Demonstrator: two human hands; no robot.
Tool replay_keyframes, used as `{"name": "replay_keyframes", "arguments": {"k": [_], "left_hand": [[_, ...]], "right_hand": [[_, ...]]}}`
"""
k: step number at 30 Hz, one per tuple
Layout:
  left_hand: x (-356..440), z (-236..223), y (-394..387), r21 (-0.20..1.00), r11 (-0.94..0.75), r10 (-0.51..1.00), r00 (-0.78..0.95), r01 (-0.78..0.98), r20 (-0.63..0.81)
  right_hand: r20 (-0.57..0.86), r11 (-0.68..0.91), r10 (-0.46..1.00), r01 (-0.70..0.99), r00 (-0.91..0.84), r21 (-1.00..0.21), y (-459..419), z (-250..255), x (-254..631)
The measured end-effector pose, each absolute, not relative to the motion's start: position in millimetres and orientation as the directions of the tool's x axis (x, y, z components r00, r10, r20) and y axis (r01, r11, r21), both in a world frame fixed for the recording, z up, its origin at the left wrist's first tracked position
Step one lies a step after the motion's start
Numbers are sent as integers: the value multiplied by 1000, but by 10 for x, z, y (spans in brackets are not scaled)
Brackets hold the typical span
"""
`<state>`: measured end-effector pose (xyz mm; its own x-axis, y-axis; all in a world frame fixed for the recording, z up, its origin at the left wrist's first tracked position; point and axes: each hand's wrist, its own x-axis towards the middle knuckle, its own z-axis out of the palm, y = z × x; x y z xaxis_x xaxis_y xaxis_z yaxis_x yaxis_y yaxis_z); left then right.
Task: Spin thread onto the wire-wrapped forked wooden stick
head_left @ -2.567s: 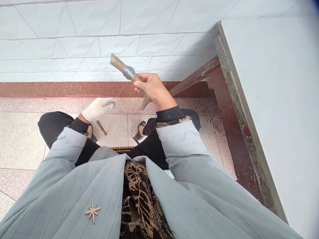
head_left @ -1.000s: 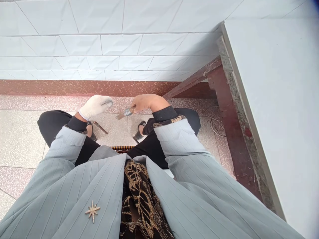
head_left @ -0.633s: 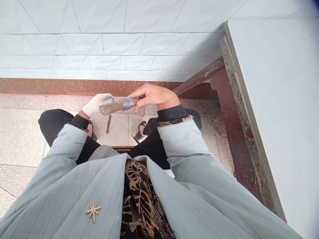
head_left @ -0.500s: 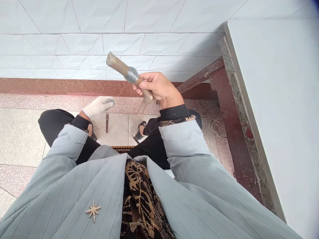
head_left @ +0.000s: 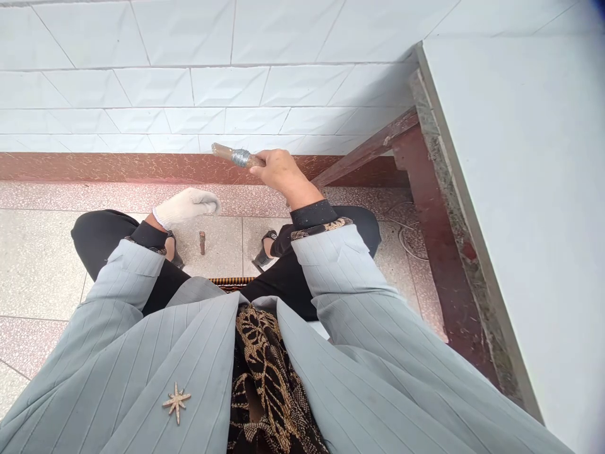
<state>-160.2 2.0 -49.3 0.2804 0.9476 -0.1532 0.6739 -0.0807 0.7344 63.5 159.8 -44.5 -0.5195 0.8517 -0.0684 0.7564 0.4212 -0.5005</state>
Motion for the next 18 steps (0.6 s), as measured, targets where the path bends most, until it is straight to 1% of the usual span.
{"name": "replay_keyframes", "arguments": {"k": [3,6,7,8,11,13,15,18], "left_hand": [[-1613,-488,1,735,-98,957,266,671,-115],[-1637,-485,8,717,-114,974,219,688,-56],[-1642,-478,15,708,-116,979,200,697,-37],[-1645,-468,22,700,-114,983,180,705,-21],[-1632,-420,39,691,-92,994,112,717,16],[-1614,-392,50,703,-69,997,64,708,33],[-1598,-387,68,723,-50,998,16,689,54],[-1599,-437,122,742,-28,996,-43,669,76]], "right_hand": [[-138,519,797,783,-589,-342,1539,-426,598],[-290,657,674,731,-680,-185,1481,-401,581],[-357,701,614,695,-704,-164,1462,-393,578],[-424,739,543,652,-725,-169,1442,-387,575],[-568,797,307,532,-764,-285,1387,-389,562],[-598,794,172,469,-783,-385,1350,-406,547],[-582,768,73,418,-810,-485,1316,-417,533],[-468,673,-37,324,-883,-664,1289,-377,549]]}}
